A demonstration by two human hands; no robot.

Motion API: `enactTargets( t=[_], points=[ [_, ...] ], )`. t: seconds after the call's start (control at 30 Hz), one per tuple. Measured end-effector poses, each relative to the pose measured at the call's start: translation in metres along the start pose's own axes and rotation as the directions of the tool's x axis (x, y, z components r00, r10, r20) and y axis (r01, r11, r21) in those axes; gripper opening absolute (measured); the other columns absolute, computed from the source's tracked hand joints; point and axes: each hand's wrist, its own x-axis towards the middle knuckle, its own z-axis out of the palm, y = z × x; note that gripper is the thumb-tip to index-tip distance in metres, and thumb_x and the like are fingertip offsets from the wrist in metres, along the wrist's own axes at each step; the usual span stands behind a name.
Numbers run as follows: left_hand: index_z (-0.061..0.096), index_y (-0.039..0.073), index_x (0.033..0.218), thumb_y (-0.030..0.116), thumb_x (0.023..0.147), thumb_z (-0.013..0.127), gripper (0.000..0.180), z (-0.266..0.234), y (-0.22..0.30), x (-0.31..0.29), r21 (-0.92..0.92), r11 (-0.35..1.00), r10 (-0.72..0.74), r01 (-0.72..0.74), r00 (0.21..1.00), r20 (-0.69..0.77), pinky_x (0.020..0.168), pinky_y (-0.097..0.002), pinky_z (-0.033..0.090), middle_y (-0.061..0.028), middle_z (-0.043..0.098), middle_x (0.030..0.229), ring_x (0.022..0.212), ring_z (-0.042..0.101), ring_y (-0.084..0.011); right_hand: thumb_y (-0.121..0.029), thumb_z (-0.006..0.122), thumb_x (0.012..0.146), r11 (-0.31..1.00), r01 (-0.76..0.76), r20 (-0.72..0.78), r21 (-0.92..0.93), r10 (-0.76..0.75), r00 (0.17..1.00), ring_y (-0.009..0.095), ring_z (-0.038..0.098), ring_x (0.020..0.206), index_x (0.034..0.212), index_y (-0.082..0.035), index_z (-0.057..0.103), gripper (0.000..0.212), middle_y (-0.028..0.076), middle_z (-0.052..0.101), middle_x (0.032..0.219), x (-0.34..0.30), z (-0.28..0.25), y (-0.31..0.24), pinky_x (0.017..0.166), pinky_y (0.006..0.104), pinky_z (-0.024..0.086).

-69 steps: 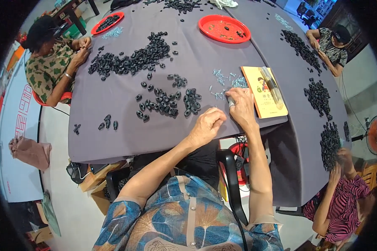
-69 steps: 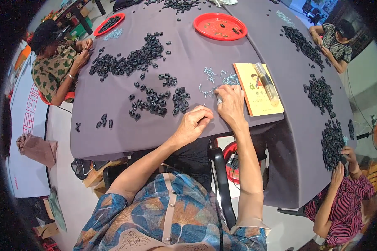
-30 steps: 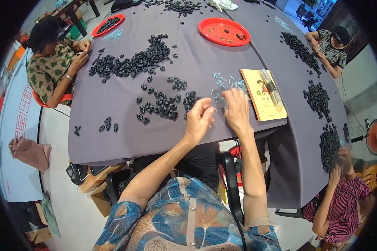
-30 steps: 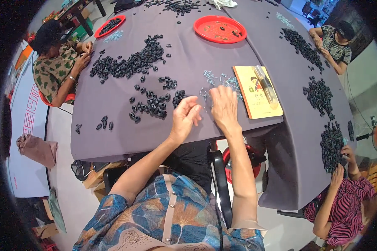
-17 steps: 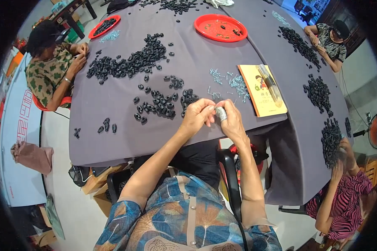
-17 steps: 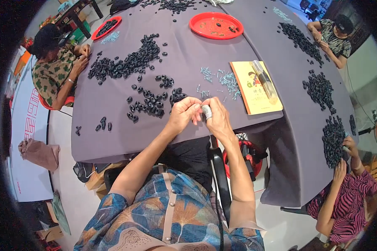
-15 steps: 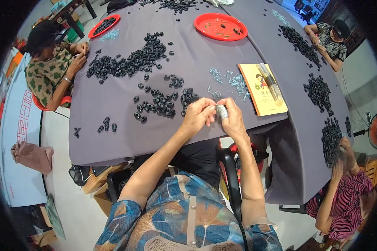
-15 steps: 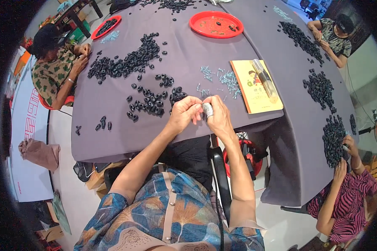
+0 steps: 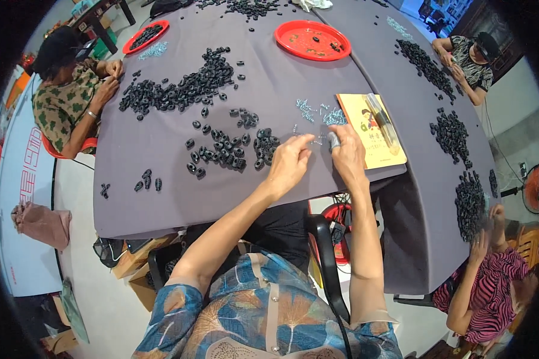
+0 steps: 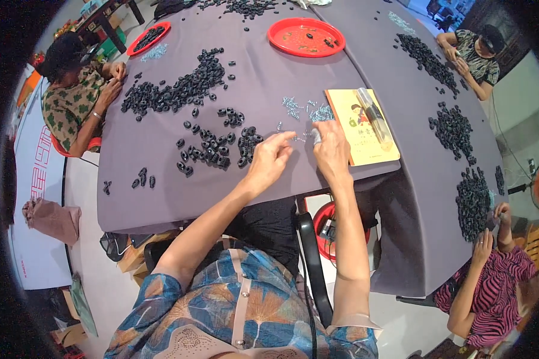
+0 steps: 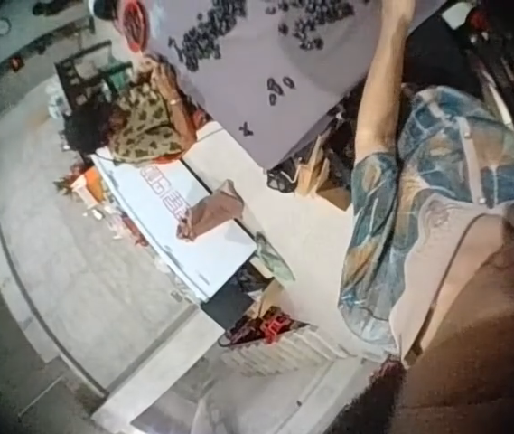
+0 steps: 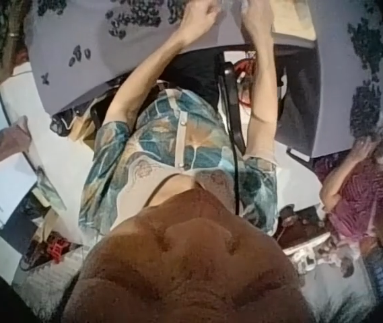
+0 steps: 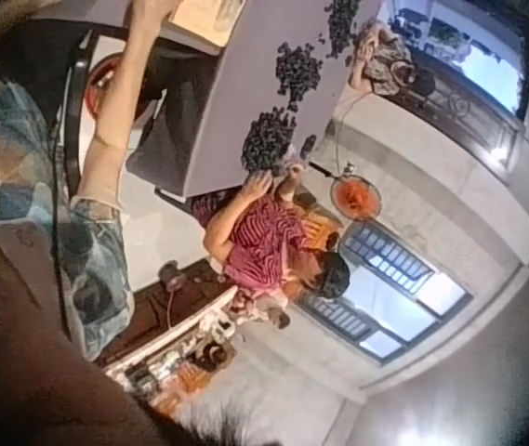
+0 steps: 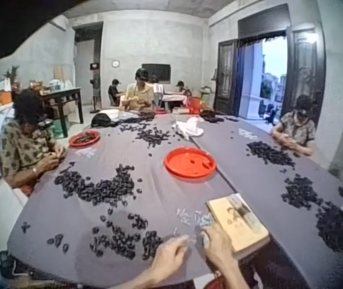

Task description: Manually assembling small black plastic components at a workbench with other workers.

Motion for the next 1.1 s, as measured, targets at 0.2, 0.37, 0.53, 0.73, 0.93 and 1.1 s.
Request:
enactTargets(
  t=[0.2, 0.37, 0.53, 0.73, 0.93, 1.1],
  points=[
    [0.06, 0.001, 0.1, -0.003, 0.079, 0.056, 0.022, -0.012, -0.006, -0.023, -0.098, 0.995, 0.018, -0.013, 0.998, 0.054, 0.062, -0.0309, 0.046, -0.0114, 0.058, 0.083, 0.065, 0.057, -0.0207, 0.005, 0.052, 0.069, 0.982, 0.091, -0.066, -0.167, -0.104, 0.992, 0.033, 0.053, 0.087, 0.093, -0.001, 0.061, 0.026, 0.015, 0.056, 0.091, 0.02, 0.017, 0.017, 0.077, 0.0419, 0.045],
    [0.061, 0.001, 0.097, -0.003, 0.079, 0.056, 0.019, -0.01, -0.01, -0.024, -0.149, 0.988, -0.029, 0.035, 0.999, 0.04, 0.061, -0.0286, 0.045, -0.0094, 0.057, 0.08, 0.064, 0.054, -0.0175, 0.006, 0.052, 0.067, 0.986, 0.15, 0.064, -0.067, -0.146, 0.987, 0.032, 0.052, 0.086, 0.09, -0.002, 0.061, 0.026, 0.014, 0.054, 0.09, 0.024, 0.017, 0.011, 0.076, 0.0409, 0.044],
    [0.061, 0.001, 0.096, -0.001, 0.08, 0.056, 0.017, -0.012, -0.011, -0.023, -0.153, 0.988, -0.025, 0.033, 0.998, 0.053, 0.061, -0.0284, 0.045, -0.009, 0.056, 0.08, 0.065, 0.055, -0.0176, 0.007, 0.052, 0.065, 0.98, 0.176, 0.028, -0.095, -0.174, 0.984, 0.033, 0.052, 0.086, 0.088, -0.002, 0.058, 0.025, 0.014, 0.055, 0.087, 0.021, 0.014, 0.013, 0.075, 0.0418, 0.043],
    [0.06, -0.001, 0.098, -0.001, 0.082, 0.056, 0.016, -0.012, -0.012, -0.023, -0.161, 0.987, 0.028, -0.02, 0.998, 0.048, 0.056, -0.023, 0.042, -0.0032, 0.051, 0.077, 0.06, 0.047, -0.0079, 0.008, 0.05, 0.065, 0.987, 0.159, 0.025, -0.032, -0.158, 0.987, 0.034, 0.053, 0.084, 0.087, -0.002, 0.052, 0.024, 0.014, 0.055, 0.085, 0.022, 0.011, 0.02, 0.075, 0.0433, 0.042],
    [0.06, 0.001, 0.095, -0.001, 0.08, 0.057, 0.016, -0.012, -0.011, -0.023, -0.141, 0.99, 0.004, 0.004, 0.999, 0.054, 0.063, -0.029, 0.047, -0.0091, 0.057, 0.081, 0.068, 0.058, -0.019, 0.008, 0.051, 0.064, 0.993, 0.118, 0.042, -0.002, -0.118, 0.992, 0.033, 0.053, 0.085, 0.088, -0.003, 0.057, 0.027, 0.014, 0.057, 0.088, 0.028, 0.013, 0.024, 0.077, 0.0429, 0.042],
    [0.06, -0.001, 0.096, -0.001, 0.082, 0.056, 0.015, -0.011, -0.01, -0.024, -0.159, 0.987, 0.03, -0.024, 0.999, 0.04, 0.057, -0.0235, 0.042, -0.0037, 0.052, 0.075, 0.061, 0.048, -0.0091, 0.006, 0.052, 0.065, 0.985, 0.139, 0.052, -0.101, -0.134, 0.99, 0.032, 0.052, 0.088, 0.092, -0.006, 0.064, 0.032, 0.013, 0.058, 0.09, 0.039, 0.019, 0.011, 0.08, 0.0425, 0.042]
  ],
)
